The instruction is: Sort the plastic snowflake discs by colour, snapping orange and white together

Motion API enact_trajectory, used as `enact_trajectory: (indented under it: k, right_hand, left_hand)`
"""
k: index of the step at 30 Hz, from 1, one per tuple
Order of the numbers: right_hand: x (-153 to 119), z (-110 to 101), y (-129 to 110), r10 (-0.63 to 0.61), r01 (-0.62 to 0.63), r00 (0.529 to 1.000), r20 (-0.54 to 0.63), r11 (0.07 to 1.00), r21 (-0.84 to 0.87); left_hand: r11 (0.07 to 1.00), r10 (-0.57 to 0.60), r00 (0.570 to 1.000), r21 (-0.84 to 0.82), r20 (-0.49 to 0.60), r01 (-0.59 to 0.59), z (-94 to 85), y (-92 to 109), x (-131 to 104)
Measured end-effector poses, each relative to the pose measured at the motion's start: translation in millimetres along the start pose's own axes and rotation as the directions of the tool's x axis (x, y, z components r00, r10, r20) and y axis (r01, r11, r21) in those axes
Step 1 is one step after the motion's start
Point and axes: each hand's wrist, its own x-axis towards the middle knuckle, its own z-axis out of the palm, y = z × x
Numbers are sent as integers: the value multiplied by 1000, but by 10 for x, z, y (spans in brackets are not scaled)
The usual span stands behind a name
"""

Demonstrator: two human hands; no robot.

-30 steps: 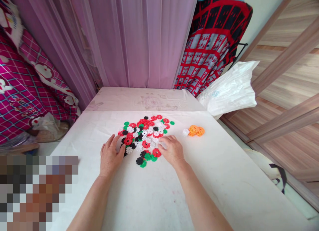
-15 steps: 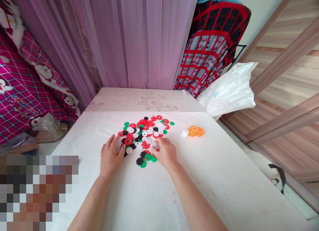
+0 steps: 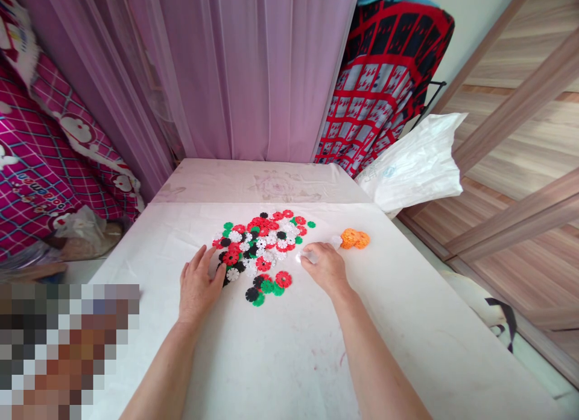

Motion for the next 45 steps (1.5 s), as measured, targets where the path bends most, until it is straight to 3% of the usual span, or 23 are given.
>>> enact_trajectory:
  k: [15,24,33,38,42,45]
  right_hand:
    - [-34,20,-17,-66,64,996,-53,997,-30]
    - [-8,244,-548,-187,185,980,72,982,37]
    - [66,400,-716,-105,103,986,129,994,24]
    - [84,315,-528,-67,61,996,63,994,92]
    - [106,48,-100,85,-74,994,-74,988,138]
    - [93,-120,177,150,-137,985,-90,980,142]
  left_hand:
    - [1000,1,1000,-12,-22,-2,17,-11,2]
    - [1000,14,999,-18,-31,-14,28,-40,10]
    - [1000,-5,1000,-18,-26,5,33,-11,-7]
    - [1000,-9,1000,-14,-14,9,23,3,-13]
    - [1000,-17,1000,-12,-1,17,13,8,-8]
    - [1000,-23,1000,-7,18,23,6,14,-4]
